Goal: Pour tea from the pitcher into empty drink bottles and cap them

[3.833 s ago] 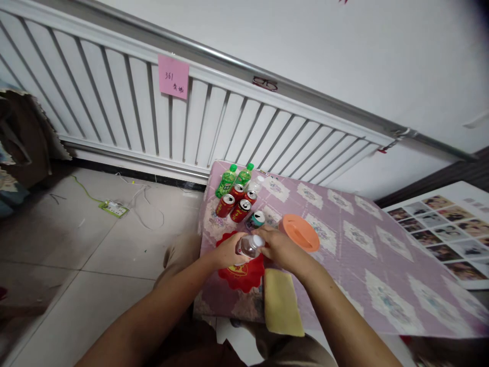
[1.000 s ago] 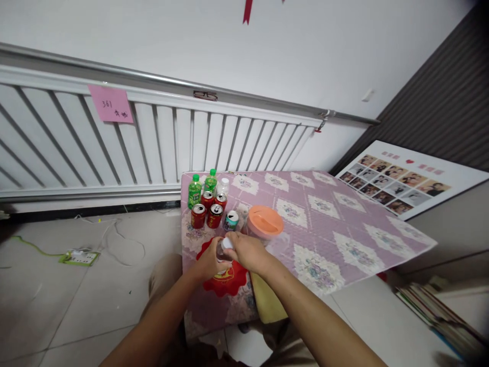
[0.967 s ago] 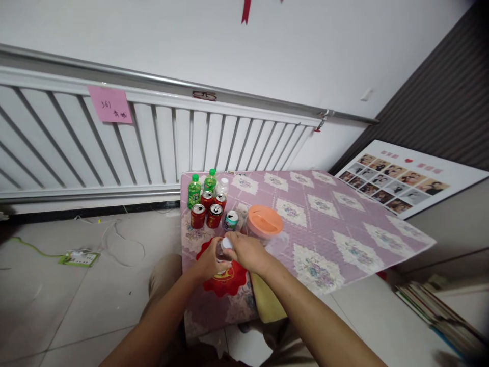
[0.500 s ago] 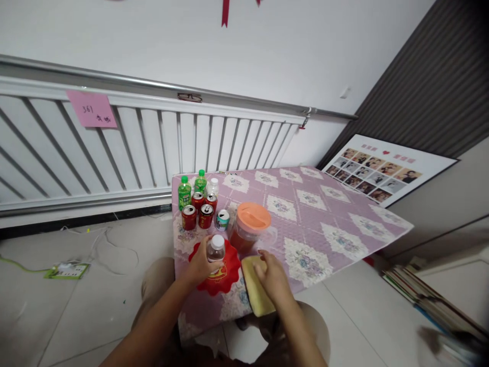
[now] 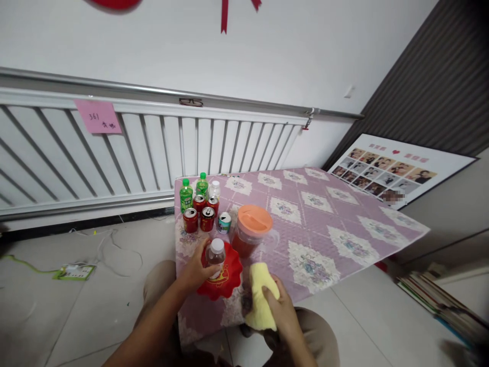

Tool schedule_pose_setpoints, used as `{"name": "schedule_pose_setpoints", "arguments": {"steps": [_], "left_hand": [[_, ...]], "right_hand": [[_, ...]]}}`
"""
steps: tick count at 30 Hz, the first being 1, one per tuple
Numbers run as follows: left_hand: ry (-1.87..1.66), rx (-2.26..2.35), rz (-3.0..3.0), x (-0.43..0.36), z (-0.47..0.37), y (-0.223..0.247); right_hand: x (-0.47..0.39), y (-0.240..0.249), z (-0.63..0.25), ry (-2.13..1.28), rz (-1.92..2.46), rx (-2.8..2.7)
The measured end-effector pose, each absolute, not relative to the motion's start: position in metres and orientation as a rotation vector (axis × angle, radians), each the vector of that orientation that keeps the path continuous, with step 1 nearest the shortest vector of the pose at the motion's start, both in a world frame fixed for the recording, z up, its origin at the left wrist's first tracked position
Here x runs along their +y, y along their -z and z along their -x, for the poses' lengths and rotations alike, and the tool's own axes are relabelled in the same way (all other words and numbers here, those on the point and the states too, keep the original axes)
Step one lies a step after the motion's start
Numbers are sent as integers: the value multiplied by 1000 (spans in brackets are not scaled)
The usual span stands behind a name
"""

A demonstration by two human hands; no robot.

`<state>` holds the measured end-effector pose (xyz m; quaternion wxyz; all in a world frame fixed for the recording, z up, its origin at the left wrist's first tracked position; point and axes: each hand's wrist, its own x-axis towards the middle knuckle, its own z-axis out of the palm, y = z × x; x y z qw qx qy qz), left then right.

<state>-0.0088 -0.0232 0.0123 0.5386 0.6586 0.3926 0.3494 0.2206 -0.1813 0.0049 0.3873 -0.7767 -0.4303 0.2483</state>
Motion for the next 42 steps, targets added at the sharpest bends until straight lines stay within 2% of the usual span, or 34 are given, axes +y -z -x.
{"name": "schedule_pose_setpoints", "arguments": {"steps": [2, 4, 9, 12, 16, 24, 27, 32, 36, 42], "left_hand": [[-816, 920, -1585, -20, 13, -19], [-798, 884, -1643, -18, 14, -26], [-783, 804, -1743, -15, 10, -33], [-787, 755, -1728, -14, 8, -30], [-815, 736, -1715, -14, 7, -27], [-812, 767, -1747, -14, 10, -25], [-814, 781, -1739, -13, 10, -23], [-840, 756, -1708, -10, 8, -14], [-835, 709, -1591, -11, 6, -8], [-877, 659, -1590, -12, 5, -15]], "right_hand": [[-181, -24, -210, -843, 1827, -843], [-173, -44, -197, -871, 1766, -773], [-127, -76, -167, -623, 1718, -1079], [-103, -74, -149, -474, 1719, -1355], [-88, -58, -134, -467, 1720, -1539], [-100, -23, -151, -623, 1733, -1257], [-107, -37, -162, -554, 1780, -1239], [-96, -93, -162, -339, 1707, -1478], [-70, -114, -145, -487, 1658, -1730], [-40, -102, -146, -632, 1735, -1463]]}}
